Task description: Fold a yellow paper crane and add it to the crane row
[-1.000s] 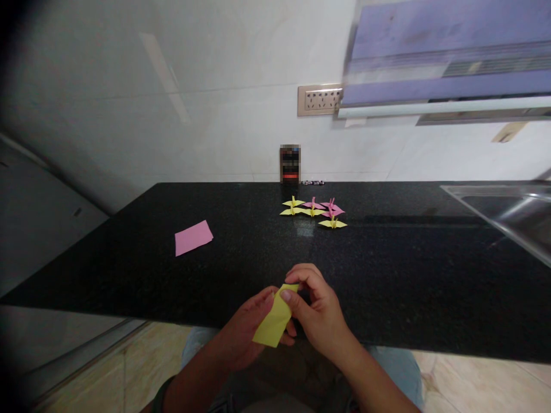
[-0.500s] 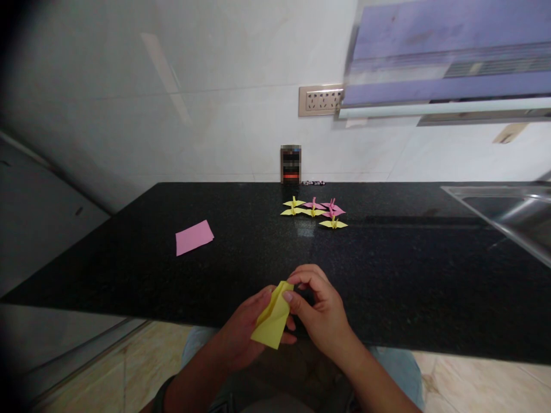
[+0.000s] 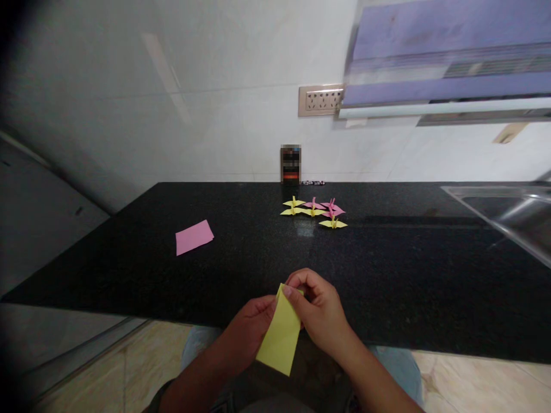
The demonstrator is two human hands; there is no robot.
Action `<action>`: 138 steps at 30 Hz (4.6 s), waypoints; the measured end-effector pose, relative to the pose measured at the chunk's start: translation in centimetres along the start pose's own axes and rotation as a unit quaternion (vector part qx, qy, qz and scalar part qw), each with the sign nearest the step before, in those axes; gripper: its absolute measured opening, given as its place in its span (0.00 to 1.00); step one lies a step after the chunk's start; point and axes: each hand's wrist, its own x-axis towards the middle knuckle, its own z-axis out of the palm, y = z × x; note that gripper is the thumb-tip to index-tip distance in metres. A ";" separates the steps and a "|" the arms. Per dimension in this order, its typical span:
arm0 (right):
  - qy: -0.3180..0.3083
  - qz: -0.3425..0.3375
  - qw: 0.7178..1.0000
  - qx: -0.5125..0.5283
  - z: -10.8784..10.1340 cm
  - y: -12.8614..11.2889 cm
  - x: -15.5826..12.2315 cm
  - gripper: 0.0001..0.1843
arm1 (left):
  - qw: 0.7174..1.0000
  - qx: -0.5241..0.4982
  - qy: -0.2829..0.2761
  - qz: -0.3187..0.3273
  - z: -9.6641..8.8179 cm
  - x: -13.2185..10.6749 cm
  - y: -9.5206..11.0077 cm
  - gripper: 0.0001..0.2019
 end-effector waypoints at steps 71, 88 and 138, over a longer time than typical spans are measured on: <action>-0.064 0.010 0.996 -0.066 -0.6 -0.7 -0.2 0.11 | 0.964 0.208 0.132 0.096 0.2 -1.0 0.5 0.11; 0.109 0.003 0.990 0.090 -0.8 1.4 -0.3 0.08 | 0.946 0.175 0.239 0.131 0.4 -0.9 0.3 0.10; 0.039 0.038 0.995 0.080 0.1 0.7 -0.7 0.07 | 0.942 0.244 0.180 0.143 -0.5 0.0 -0.2 0.11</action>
